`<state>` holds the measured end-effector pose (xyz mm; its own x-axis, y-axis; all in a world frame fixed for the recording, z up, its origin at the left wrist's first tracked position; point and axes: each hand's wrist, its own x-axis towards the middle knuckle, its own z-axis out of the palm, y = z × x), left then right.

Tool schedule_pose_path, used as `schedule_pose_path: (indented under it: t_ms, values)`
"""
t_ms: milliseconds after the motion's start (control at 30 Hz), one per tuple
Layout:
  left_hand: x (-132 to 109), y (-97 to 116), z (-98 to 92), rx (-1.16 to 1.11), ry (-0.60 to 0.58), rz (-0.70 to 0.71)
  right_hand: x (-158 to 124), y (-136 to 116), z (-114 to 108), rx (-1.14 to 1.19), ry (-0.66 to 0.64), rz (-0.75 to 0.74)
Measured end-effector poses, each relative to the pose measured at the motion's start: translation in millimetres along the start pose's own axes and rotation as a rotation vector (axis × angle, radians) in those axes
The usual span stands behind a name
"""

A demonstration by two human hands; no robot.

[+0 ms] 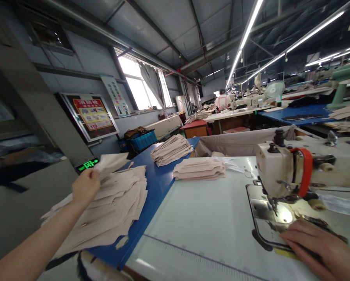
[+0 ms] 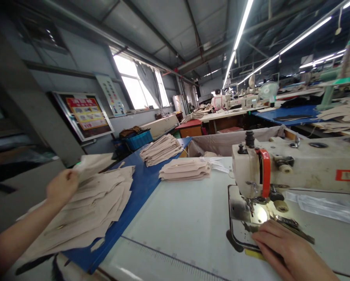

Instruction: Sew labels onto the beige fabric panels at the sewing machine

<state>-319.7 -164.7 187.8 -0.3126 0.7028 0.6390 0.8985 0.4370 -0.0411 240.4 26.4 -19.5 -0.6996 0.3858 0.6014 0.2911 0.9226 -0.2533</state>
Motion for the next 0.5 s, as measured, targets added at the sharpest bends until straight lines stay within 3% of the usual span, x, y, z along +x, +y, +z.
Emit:
schedule_pose_path:
  t_ms: [100,133,200,267,367,500]
  values:
    - [2.8,19.0,-19.6,0.068,0.210,-0.159,0.9,-1.3,-0.6,0.002,-0.002,0.007]
    - [1.3,30.0,-23.1,0.072,0.231,-0.157,2.1,-2.6,-1.3,0.006,-0.006,0.006]
    - [-8.0,59.2,-21.4,0.050,0.184,-0.013,5.8,-7.0,-4.0,0.025,-0.022,0.024]
    - [-28.1,96.6,-5.9,-0.003,0.062,0.258,10.4,-12.9,-7.9,0.051,-0.055,0.067]
    - [-78.4,161.1,37.4,-0.112,-0.087,0.589,16.9,-20.8,-14.1,0.068,-0.092,0.117]
    - [-143.7,237.9,89.6,-0.193,-0.150,0.899,20.6,-22.4,-18.4,0.059,-0.094,0.153]
